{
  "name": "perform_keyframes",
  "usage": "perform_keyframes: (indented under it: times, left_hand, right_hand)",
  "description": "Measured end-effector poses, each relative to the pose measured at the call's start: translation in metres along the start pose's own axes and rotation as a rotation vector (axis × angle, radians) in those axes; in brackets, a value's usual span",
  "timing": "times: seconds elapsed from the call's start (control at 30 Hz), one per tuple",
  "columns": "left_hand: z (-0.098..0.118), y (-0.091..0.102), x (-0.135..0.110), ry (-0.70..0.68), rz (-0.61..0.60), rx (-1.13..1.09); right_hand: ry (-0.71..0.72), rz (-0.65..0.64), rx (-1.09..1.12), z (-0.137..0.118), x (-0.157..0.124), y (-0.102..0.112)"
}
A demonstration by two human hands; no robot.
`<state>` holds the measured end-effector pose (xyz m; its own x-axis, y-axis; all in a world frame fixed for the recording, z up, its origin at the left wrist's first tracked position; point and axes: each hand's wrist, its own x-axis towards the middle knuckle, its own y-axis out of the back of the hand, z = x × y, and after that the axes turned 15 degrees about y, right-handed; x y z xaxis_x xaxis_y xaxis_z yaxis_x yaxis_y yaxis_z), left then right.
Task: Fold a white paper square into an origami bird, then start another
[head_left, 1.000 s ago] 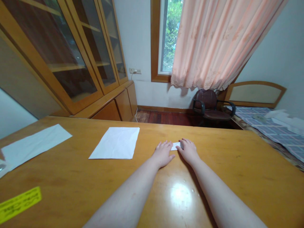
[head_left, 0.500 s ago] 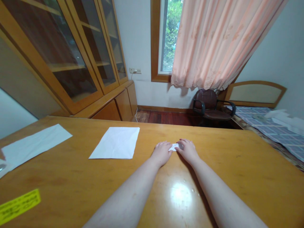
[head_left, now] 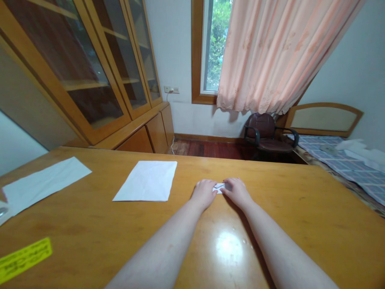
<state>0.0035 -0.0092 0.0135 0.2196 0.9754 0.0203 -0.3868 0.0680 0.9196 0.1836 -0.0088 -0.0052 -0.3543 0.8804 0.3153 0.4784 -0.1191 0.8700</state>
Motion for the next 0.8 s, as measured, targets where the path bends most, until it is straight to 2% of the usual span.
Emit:
perform_keyframes:
  times: [0.3, 0.6, 0.8]
  left_hand:
    - [0.0001, 0.0011, 0.0006, 0.044, -0.025, -0.028]
    - [0.0016, 0.0015, 0.0031, 0.095, -0.098, -0.095]
    - [-0.0006, -0.0016, 0.0030, 0.133, -0.094, -0.207]
  right_hand:
    - [0.062, 0.020, 0.038, -0.0072, 0.0001, 0.0043]
    - [0.060, 0.097, 0.003, -0.0015, -0.0005, 0.0008]
    - [0.034, 0.131, 0.056, 0.0001, -0.0002, 0.0011]
